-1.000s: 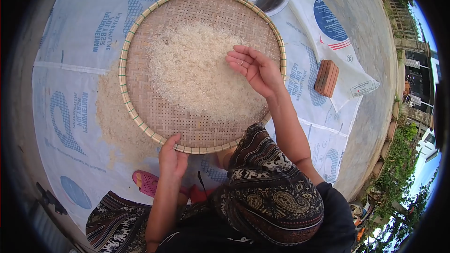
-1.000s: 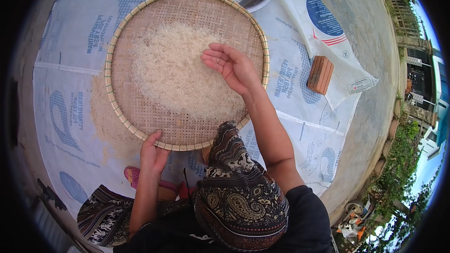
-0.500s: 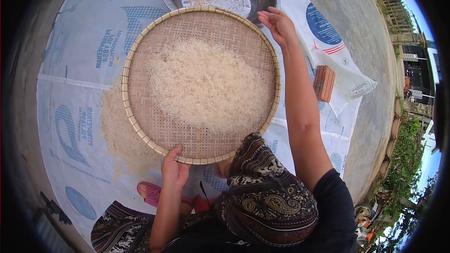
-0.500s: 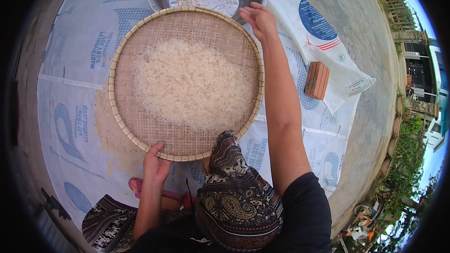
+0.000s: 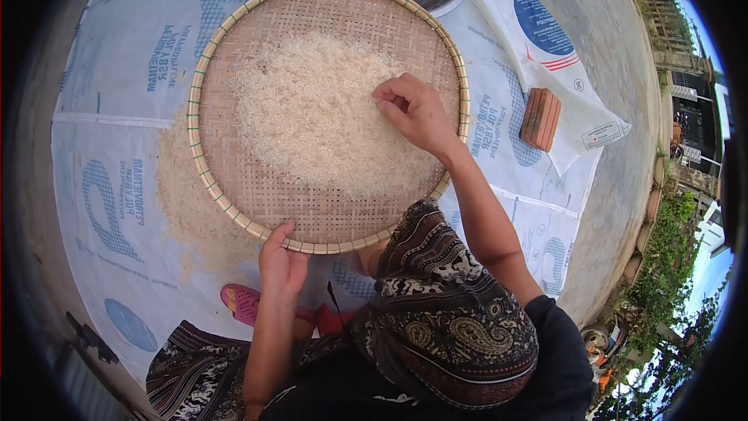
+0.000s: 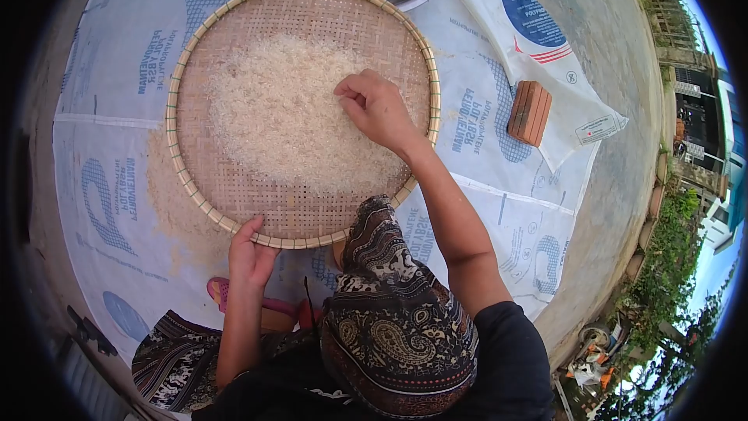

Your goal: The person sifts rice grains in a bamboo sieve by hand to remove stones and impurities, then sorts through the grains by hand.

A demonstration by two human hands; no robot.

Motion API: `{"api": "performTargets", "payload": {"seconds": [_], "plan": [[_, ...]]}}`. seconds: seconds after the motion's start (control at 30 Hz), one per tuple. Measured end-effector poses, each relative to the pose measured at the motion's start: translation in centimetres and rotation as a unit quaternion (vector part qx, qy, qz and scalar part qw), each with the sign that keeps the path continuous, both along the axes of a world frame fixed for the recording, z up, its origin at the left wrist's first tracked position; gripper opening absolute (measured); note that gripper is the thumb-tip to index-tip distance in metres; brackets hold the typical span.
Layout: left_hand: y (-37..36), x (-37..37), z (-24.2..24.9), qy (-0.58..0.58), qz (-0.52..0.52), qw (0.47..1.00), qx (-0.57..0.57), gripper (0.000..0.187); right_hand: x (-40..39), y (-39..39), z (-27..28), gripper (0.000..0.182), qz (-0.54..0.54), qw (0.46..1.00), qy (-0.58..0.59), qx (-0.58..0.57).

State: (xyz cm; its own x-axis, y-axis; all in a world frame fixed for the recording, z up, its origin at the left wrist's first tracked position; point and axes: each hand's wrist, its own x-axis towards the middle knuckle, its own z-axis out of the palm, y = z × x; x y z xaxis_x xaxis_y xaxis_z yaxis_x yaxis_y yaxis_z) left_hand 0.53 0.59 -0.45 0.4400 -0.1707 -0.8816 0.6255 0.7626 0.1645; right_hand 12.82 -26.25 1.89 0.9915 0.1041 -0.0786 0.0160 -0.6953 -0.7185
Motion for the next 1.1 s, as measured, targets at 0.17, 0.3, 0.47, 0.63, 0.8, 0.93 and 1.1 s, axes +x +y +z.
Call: {"api": "performTargets", "payload": {"seconds": [0.17, 0.3, 0.47, 0.63, 0.8, 0.93, 1.1], "plan": [[-0.1, -0.2, -0.2, -0.01, -0.013, 1.0, 0.019, 0.039, 0.1, 0.8, -0.2, 0.014, 0.037, 0.997, -0.056, -0.047], [-0.1, -0.1, -0.2, -0.013, -0.01, 1.0, 0.023, 0.038, 0.1, 1.3, -0.6, 0.013, 0.017, 0.997, -0.055, -0.058], [-0.2, -0.1, 0.0, 0.011, -0.006, 0.999, 0.031, 0.036, 0.2, 1.5, -0.6, 0.007, 0.008, 0.997, -0.046, -0.069], [-0.2, -0.1, 0.1, 0.002, -0.003, 1.0, 0.025, 0.035, 0.2, 1.6, -0.5, 0.005, 0.005, 0.997, -0.045, -0.069], [-0.2, 0.0, 0.2, -0.006, -0.003, 1.0, 0.018, 0.035, 0.0, 1.4, 0.4, 0.007, -0.036, 0.998, 0.014, 0.041], [-0.2, 0.0, 0.3, -0.01, 0.002, 1.0, 0.019, 0.035, 0.0, 0.5, 0.3, 0.01, -0.077, 0.987, 0.049, 0.132], [-0.2, 0.0, 0.2, -0.012, 0.001, 1.0, 0.017, 0.036, 0.1, -0.6, 0.7, 0.007, -0.171, 0.891, 0.17, 0.384]]}}
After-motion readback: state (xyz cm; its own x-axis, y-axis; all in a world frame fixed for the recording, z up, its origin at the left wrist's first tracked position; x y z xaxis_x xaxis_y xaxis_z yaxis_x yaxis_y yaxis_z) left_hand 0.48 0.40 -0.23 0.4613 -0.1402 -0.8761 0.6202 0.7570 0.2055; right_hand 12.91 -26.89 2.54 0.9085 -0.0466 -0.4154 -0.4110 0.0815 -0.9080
